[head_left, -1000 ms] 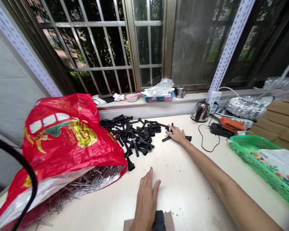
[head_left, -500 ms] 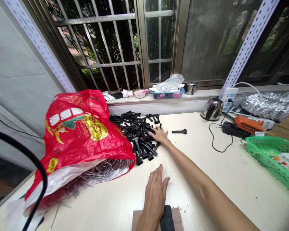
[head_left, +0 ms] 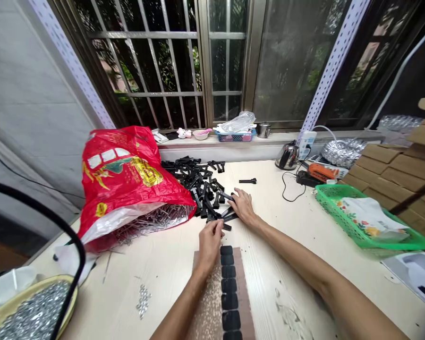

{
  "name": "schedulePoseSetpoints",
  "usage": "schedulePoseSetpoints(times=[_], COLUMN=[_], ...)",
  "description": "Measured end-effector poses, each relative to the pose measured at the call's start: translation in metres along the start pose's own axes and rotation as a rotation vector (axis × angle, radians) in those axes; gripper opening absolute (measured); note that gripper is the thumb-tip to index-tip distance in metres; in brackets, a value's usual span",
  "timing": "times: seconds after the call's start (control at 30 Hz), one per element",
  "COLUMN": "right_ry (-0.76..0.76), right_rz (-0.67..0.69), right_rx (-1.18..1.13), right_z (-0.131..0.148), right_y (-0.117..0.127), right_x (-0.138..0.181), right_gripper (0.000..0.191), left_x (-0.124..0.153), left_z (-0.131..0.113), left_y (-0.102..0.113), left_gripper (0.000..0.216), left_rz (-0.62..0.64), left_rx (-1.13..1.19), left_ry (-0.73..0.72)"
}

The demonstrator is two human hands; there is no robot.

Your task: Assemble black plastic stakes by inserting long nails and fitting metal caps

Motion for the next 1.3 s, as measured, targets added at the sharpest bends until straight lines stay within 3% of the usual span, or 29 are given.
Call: schedulePoseSetpoints(times=[0.1, 0.2, 0.27, 0.33, 0.4, 0.53, 0.67, 0.73, 0.83, 0.93, 1.03, 1.2, 1.3], right_ry=[0.242, 0.499, 0.472, 0.310, 0.223, 0.274, 0.277, 0.321, 0.582, 0.789, 0.651, 0.351, 0.169], right_rz=[-0.025, 0.199, 0.328, 0.339, 0.330, 0.393, 0.315, 0.240, 0.101, 0.024, 0.032, 0.322, 0.260], right_rx=[0.023, -0.092, -0.087, 0.061, 0.208, 0.259, 0.296, 0.273, 0.095, -0.122, -0.173, 0.061, 0.113], right_z=[0.042, 0.070, 0.064, 0.043, 0.023, 0.011, 0.017, 0.025, 0.049, 0.064, 0.053, 0.017, 0.003], right_y=[0.022, 0.029, 0.031, 0.032, 0.028, 0.008, 0.020, 0.035, 0.053, 0.053, 0.039, 0.006, 0.010], right_x=[0.037, 0.059, 0.053, 0.033, 0.012, -0.010, -0.010, -0.002, 0.022, 0.047, 0.047, 0.035, 0.033], right_gripper=[0.020, 0.026, 0.032, 0.033, 0.032, 0.021, 0.023, 0.030, 0.034, 0.030, 0.033, 0.039, 0.040], left_x=[0.004, 0.005, 0.008, 0.013, 0.019, 0.030, 0.026, 0.020, 0.012, 0.013, 0.018, 0.027, 0.033], left_z=[-0.001, 0.000, 0.005, 0.008, 0.007, -0.002, -0.018, -0.026, -0.032, -0.031, -0.018, 0.005, 0.013], left_y=[0.000, 0.004, 0.015, 0.028, 0.038, 0.048, 0.052, 0.052, 0.039, 0.023, 0.023, 0.044, 0.058], left_gripper=[0.048, 0.049, 0.049, 0.047, 0.046, 0.050, 0.047, 0.044, 0.037, 0.023, 0.017, 0.010, 0.005], left_rz=[0.042, -0.003, -0.110, -0.179, -0.184, -0.111, -0.151, -0.166, -0.001, 0.182, 0.146, 0.063, 0.021], left_rx=[0.328, 0.603, 0.651, 0.630, 0.570, 0.391, 0.290, 0.360, 0.684, 0.984, 1.056, 1.123, 1.112], left_ry=[0.190, 0.242, 0.290, 0.325, 0.337, 0.316, 0.181, 0.174, 0.352, 0.524, 0.594, 0.682, 0.705])
Point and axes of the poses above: each hand's wrist, its own x-axis away from the middle knuckle, its own y-axis out of the back of the hand, z = x × y, the point moved 4 cm from there along -x, towards the middle knuckle, and after that the axes turned 3 degrees about y, right-handed, at the moved point
